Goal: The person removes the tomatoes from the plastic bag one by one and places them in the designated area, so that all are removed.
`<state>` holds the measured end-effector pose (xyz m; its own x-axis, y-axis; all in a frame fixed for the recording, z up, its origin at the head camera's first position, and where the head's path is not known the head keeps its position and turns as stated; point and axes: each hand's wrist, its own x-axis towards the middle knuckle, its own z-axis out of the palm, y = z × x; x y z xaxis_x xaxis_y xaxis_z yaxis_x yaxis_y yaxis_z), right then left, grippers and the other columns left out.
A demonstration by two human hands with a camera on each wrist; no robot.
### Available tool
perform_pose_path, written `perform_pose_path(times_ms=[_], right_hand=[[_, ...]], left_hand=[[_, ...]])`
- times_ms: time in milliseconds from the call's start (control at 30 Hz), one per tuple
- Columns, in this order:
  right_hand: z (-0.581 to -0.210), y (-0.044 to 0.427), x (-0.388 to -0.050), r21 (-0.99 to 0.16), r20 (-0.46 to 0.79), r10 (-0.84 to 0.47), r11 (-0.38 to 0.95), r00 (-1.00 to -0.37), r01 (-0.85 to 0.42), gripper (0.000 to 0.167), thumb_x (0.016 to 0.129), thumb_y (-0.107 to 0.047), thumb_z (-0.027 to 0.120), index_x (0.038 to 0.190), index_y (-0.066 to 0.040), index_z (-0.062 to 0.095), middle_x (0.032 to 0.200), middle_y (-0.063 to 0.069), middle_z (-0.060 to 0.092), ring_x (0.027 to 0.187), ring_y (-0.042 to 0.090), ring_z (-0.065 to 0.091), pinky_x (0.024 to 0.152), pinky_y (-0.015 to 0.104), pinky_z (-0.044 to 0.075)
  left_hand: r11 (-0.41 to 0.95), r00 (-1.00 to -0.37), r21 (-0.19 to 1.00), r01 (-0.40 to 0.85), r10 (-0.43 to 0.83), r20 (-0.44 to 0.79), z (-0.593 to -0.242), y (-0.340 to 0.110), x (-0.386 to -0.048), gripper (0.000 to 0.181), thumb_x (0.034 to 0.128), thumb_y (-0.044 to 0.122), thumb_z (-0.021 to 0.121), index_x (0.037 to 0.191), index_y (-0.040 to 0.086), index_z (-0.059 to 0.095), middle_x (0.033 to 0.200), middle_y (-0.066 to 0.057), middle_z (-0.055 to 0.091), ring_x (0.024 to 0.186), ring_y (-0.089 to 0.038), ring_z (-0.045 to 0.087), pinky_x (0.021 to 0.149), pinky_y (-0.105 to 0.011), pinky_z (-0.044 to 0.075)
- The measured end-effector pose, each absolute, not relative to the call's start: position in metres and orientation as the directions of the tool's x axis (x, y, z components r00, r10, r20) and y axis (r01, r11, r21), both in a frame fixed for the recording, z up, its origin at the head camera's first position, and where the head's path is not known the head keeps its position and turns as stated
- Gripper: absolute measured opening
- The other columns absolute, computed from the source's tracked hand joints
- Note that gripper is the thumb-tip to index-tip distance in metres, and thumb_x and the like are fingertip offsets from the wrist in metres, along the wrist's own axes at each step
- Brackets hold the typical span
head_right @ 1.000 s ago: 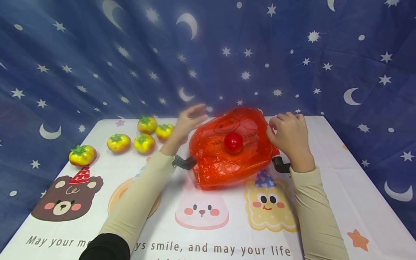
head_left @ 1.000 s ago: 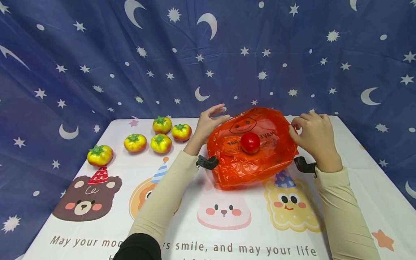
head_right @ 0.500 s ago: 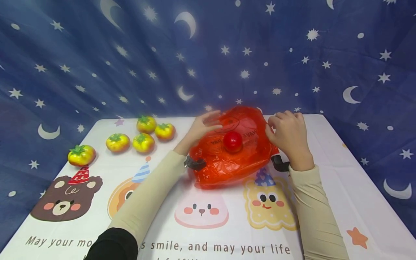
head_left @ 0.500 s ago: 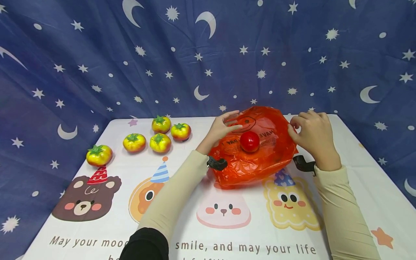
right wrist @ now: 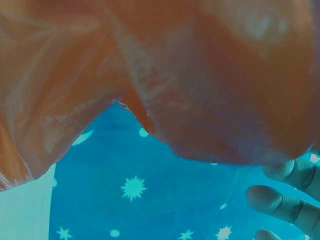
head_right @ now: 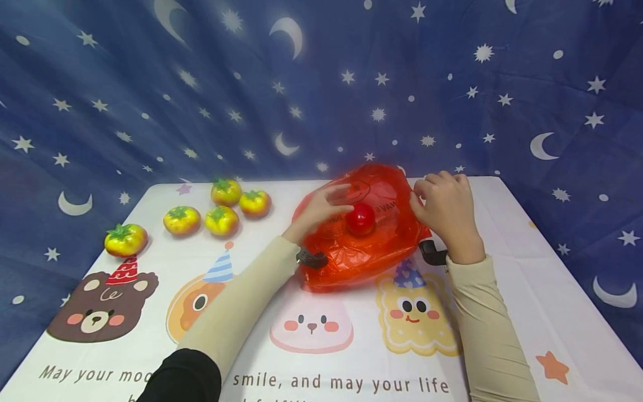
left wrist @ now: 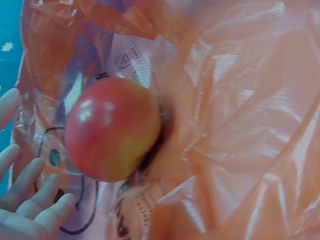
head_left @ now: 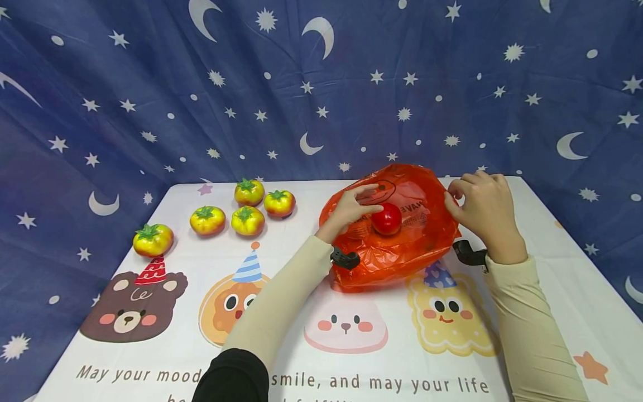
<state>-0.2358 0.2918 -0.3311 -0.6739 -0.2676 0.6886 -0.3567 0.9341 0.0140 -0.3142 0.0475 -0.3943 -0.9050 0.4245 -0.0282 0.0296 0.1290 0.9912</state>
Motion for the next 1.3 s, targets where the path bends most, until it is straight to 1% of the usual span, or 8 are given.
perform_pose_path(times_ms=[167,367,567,767,900,1000,1300], right_hand=[[-0.331,0.292,-0.236,0.015,0.691,-0.27,0.933,-0.671,-0.36,0.015,0.077,-0.011,0.059,0.064,-0.003,0.061,0.062,0.014,0.061,0.063,0.03,0.05,0.064,0.049,0.041],[-0.33,0.292,-0.235,0.012,0.682,-0.263,0.937,-0.683,-0.349,0.014,0.076,-0.01,0.06,0.064,-0.003,0.062,0.062,0.014,0.061,0.064,0.03,0.05,0.064,0.048,0.042],[-0.33,0.291,-0.235,0.011,0.678,-0.262,0.938,-0.687,-0.346,0.014,0.076,-0.01,0.061,0.064,-0.003,0.061,0.062,0.014,0.061,0.064,0.031,0.05,0.064,0.048,0.042],[-0.33,0.292,-0.235,0.012,0.683,-0.263,0.937,-0.681,-0.349,0.014,0.076,-0.01,0.061,0.063,-0.003,0.061,0.062,0.014,0.06,0.063,0.03,0.05,0.064,0.048,0.041],[-0.331,0.292,-0.235,0.016,0.687,-0.266,0.936,-0.676,-0.352,0.014,0.076,-0.01,0.06,0.063,-0.003,0.061,0.061,0.013,0.06,0.063,0.03,0.05,0.063,0.047,0.041],[-0.331,0.292,-0.235,0.017,0.689,-0.267,0.936,-0.674,-0.352,0.014,0.076,-0.01,0.06,0.063,-0.003,0.061,0.061,0.013,0.06,0.063,0.03,0.049,0.063,0.048,0.041],[-0.33,0.291,-0.235,0.017,0.681,-0.263,0.939,-0.684,-0.344,0.014,0.076,-0.009,0.061,0.063,-0.002,0.062,0.063,0.015,0.062,0.064,0.032,0.051,0.065,0.049,0.043]], left_hand=[[0.153,-0.911,0.988,0.014,0.41,-0.05,-0.404,0.053,-0.317,0.061,0.0823,0.01,0.071,0.138,0.014,0.048,0.141,-0.007,0.049,0.131,-0.024,0.045,0.103,-0.035,0.046],[0.168,-0.909,0.986,-0.013,0.409,-0.082,-0.411,0.055,-0.317,0.063,0.0807,0.01,0.073,0.138,0.017,0.048,0.14,-0.004,0.052,0.13,-0.021,0.047,0.104,-0.034,0.045],[0.158,-0.907,0.987,-0.027,0.412,-0.091,-0.419,0.056,-0.317,0.062,0.0798,0.008,0.073,0.137,0.016,0.05,0.139,-0.005,0.052,0.129,-0.022,0.048,0.102,-0.033,0.046],[0.175,-0.901,0.983,-0.052,0.416,-0.122,-0.424,0.057,-0.316,0.065,0.0784,0.007,0.074,0.137,0.02,0.049,0.142,0.0,0.049,0.134,-0.021,0.043,0.105,-0.035,0.044],[0.164,-0.897,0.984,-0.072,0.42,-0.136,-0.427,0.058,-0.316,0.066,0.078,0.004,0.074,0.138,0.018,0.049,0.144,-0.001,0.047,0.135,-0.022,0.041,0.108,-0.035,0.041],[0.161,-0.896,0.983,-0.084,0.419,-0.145,-0.429,0.058,-0.316,0.067,0.0776,0.002,0.074,0.138,0.017,0.048,0.144,-0.003,0.046,0.135,-0.022,0.041,0.108,-0.035,0.04],[0.16,-0.878,0.982,-0.103,0.449,-0.166,-0.432,0.058,-0.315,0.07,0.0777,-0.003,0.072,0.14,0.017,0.046,0.146,-0.007,0.043,0.137,-0.024,0.039,0.11,-0.035,0.037]])
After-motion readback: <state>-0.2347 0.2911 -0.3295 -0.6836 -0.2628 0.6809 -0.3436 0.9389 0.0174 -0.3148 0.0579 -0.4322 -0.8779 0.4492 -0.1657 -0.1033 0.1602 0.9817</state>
